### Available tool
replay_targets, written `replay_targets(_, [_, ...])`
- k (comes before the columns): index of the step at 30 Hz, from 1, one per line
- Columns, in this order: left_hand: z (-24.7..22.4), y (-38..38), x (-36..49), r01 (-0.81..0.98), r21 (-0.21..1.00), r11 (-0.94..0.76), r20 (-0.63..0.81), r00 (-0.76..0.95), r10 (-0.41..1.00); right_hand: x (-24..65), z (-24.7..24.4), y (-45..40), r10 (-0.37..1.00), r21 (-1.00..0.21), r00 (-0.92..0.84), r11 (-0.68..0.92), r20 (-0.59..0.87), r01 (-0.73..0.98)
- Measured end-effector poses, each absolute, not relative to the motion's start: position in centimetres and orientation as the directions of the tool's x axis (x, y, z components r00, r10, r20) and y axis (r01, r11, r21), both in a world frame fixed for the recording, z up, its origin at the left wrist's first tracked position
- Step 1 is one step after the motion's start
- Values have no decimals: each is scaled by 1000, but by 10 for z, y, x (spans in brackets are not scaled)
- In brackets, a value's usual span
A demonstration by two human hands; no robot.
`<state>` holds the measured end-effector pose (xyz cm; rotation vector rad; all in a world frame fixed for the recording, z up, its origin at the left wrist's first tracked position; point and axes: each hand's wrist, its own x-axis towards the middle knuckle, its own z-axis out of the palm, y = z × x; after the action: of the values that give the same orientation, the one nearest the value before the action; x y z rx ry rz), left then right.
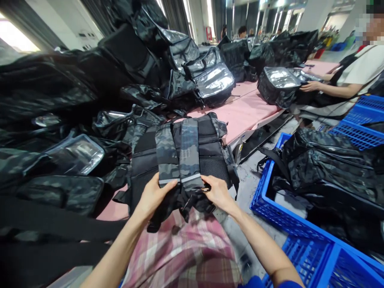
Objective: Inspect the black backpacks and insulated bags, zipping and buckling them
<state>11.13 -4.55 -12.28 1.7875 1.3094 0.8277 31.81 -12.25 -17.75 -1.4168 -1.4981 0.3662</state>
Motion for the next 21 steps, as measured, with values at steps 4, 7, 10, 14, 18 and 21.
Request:
replay_targets(4, [-127,-28,113,722,659,-211,148,151,977,386,-173,-124,747,-773,479,73,461,630])
replay_targets(7, [-130,-16,110,758,625,-186,124,139,982,438,-177,-115,720,-737,544,-66,431,672])
replay_targets(10, [-135,-7,108,763,627,-158,67,150,987,464,-183,-99,764,-715,480,-36,431,698])
replay_targets(14, [-140,-3,107,757,642,-123,30,136,990,468,-186,-82,793,-654,361,61,491,754])
replay_targets(18, [-139,-2,109,744,661,-100,3,131,991,464,-183,-76,804,-592,255,144,537,793])
replay_targets(21, [-138,-1,109,733,675,-87,-9,126,992,464,-183,-75,802,-550,210,169,559,818])
